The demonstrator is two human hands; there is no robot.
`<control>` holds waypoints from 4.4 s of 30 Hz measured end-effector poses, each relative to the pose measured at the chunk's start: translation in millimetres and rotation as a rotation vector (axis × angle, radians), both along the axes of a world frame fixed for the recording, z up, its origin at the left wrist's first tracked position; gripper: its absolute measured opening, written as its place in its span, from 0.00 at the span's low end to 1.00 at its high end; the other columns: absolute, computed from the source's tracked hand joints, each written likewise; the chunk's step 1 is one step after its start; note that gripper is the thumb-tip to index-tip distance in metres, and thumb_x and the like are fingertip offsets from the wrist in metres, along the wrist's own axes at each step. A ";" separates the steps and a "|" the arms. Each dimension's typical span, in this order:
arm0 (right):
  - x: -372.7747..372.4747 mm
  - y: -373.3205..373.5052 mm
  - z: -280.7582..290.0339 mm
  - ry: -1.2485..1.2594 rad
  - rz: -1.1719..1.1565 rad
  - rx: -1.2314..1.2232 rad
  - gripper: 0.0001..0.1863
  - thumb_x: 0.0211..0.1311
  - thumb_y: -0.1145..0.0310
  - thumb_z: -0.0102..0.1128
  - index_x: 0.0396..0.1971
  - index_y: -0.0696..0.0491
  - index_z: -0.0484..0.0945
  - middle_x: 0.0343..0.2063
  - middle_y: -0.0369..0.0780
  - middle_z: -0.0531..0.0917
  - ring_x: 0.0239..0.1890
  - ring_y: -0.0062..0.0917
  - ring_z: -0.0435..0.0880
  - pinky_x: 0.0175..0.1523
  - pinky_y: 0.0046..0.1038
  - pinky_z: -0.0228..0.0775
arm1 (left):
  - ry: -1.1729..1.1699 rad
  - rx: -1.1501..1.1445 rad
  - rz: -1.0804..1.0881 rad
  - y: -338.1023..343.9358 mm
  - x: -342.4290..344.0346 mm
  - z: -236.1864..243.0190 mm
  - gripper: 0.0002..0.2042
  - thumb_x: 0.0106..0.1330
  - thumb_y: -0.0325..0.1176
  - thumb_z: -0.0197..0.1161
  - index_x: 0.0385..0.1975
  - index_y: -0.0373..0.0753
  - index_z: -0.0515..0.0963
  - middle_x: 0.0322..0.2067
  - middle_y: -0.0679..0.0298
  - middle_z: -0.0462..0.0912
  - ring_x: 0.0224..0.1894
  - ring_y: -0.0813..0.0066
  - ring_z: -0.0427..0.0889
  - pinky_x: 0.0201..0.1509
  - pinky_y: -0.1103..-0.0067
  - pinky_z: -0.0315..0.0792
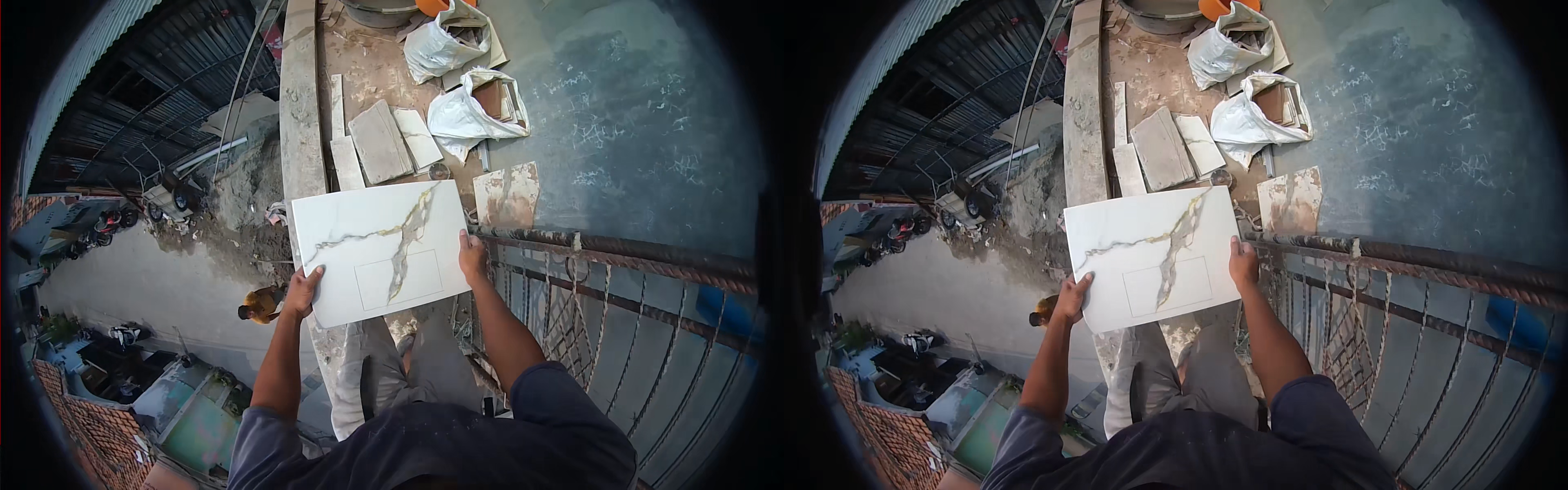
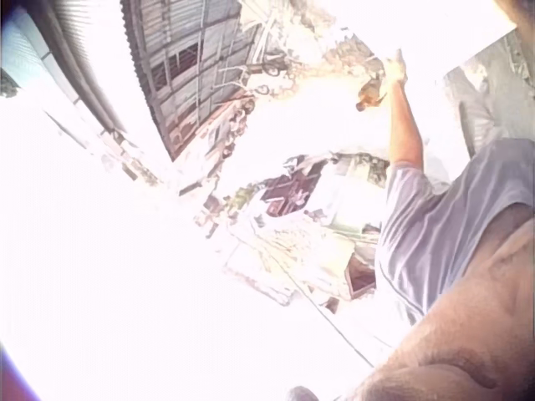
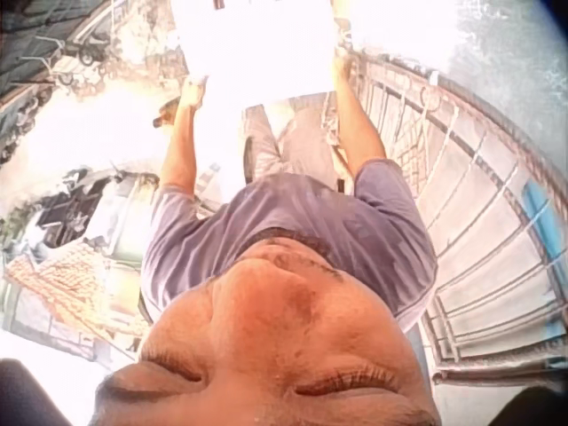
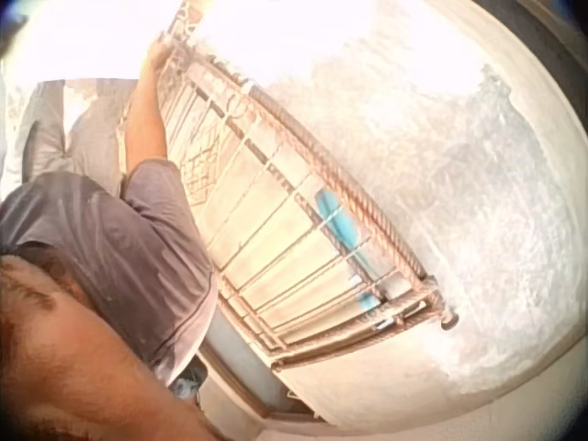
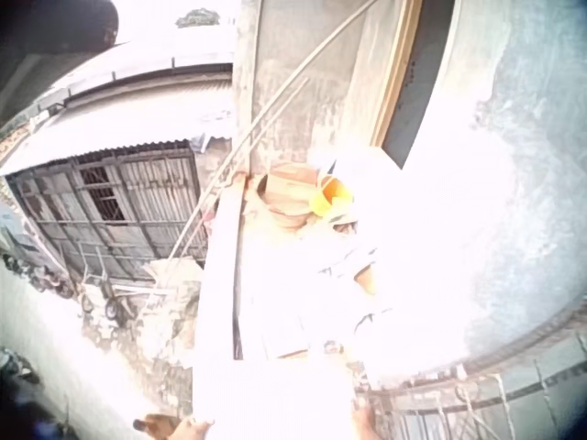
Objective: The person carries a tile out to a ledge and cuts the tile along marked lines using an angle grinder.
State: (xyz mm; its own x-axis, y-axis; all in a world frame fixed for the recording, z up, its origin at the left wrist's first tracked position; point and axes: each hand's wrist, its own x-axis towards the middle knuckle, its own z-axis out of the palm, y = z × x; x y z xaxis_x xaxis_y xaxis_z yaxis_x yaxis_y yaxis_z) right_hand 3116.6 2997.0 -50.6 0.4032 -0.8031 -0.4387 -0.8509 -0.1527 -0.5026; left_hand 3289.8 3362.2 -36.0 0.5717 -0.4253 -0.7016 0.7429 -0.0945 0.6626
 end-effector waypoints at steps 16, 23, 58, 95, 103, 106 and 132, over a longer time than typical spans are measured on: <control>292.9 -271.2 -391.6 -0.022 0.146 -0.286 0.33 0.61 0.42 0.47 0.47 0.60 0.76 0.44 0.55 0.79 0.50 0.48 0.76 0.54 0.42 0.67 | -0.106 0.130 0.108 -277.0 255.0 -419.9 0.22 0.59 0.39 0.67 0.48 0.32 0.73 0.41 0.59 0.80 0.40 0.71 0.79 0.46 0.76 0.73; 356.5 -302.8 -453.3 -0.096 0.172 -0.284 0.36 0.60 0.41 0.48 0.50 0.62 0.74 0.47 0.55 0.78 0.52 0.47 0.75 0.56 0.41 0.66 | -0.405 0.370 0.083 -306.8 310.7 -477.0 0.27 0.59 0.46 0.67 0.46 0.26 0.73 0.39 0.57 0.80 0.39 0.75 0.78 0.44 0.77 0.72; 78.9 -111.2 -472.8 0.259 -0.127 -0.328 0.41 0.38 0.53 0.75 0.50 0.61 0.68 0.44 0.52 0.77 0.47 0.47 0.76 0.53 0.41 0.67 | -0.274 -0.002 0.096 -276.8 315.7 -508.1 0.16 0.63 0.35 0.63 0.43 0.31 0.72 0.38 0.63 0.78 0.37 0.75 0.75 0.43 0.77 0.70; 213.2 8.6 -323.0 -0.465 0.388 0.393 0.46 0.36 0.59 0.75 0.55 0.61 0.61 0.42 0.47 0.77 0.44 0.36 0.78 0.51 0.33 0.69 | -0.041 -0.553 -0.071 -267.1 158.5 -358.1 0.25 0.57 0.45 0.64 0.47 0.33 0.69 0.34 0.55 0.80 0.40 0.62 0.81 0.47 0.69 0.77; 211.5 -8.8 -320.0 -0.699 0.119 1.426 0.32 0.43 0.61 0.71 0.46 0.60 0.67 0.36 0.42 0.78 0.39 0.26 0.79 0.44 0.26 0.72 | 0.137 -0.947 -0.350 -293.3 168.8 -372.0 0.46 0.50 0.64 0.60 0.62 0.34 0.58 0.51 0.50 0.73 0.53 0.58 0.74 0.64 0.59 0.62; 209.8 -17.2 -323.3 -0.753 0.170 0.960 0.29 0.44 0.65 0.70 0.46 0.59 0.69 0.34 0.39 0.77 0.37 0.22 0.77 0.43 0.24 0.71 | 0.109 -0.759 -0.439 -292.7 167.0 -377.5 0.53 0.47 0.70 0.61 0.66 0.39 0.50 0.59 0.54 0.64 0.59 0.64 0.67 0.63 0.67 0.64; 234.5 -38.8 -309.9 -0.810 0.034 0.582 0.28 0.40 0.74 0.66 0.45 0.59 0.68 0.35 0.40 0.78 0.34 0.21 0.79 0.40 0.24 0.73 | -0.585 -0.378 -0.408 -259.4 125.5 -390.8 0.52 0.41 0.57 0.75 0.61 0.35 0.52 0.56 0.58 0.63 0.59 0.65 0.64 0.61 0.68 0.60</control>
State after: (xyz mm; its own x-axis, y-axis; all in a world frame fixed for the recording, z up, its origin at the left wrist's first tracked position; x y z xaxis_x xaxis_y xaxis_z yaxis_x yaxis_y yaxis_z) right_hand 3351.1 2958.2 -360.5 0.7734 -0.5333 -0.3425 -0.2176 0.2842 -0.9338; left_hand 3415.4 3102.8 -426.8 0.5506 -0.8283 -0.1039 0.2210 0.0246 0.9750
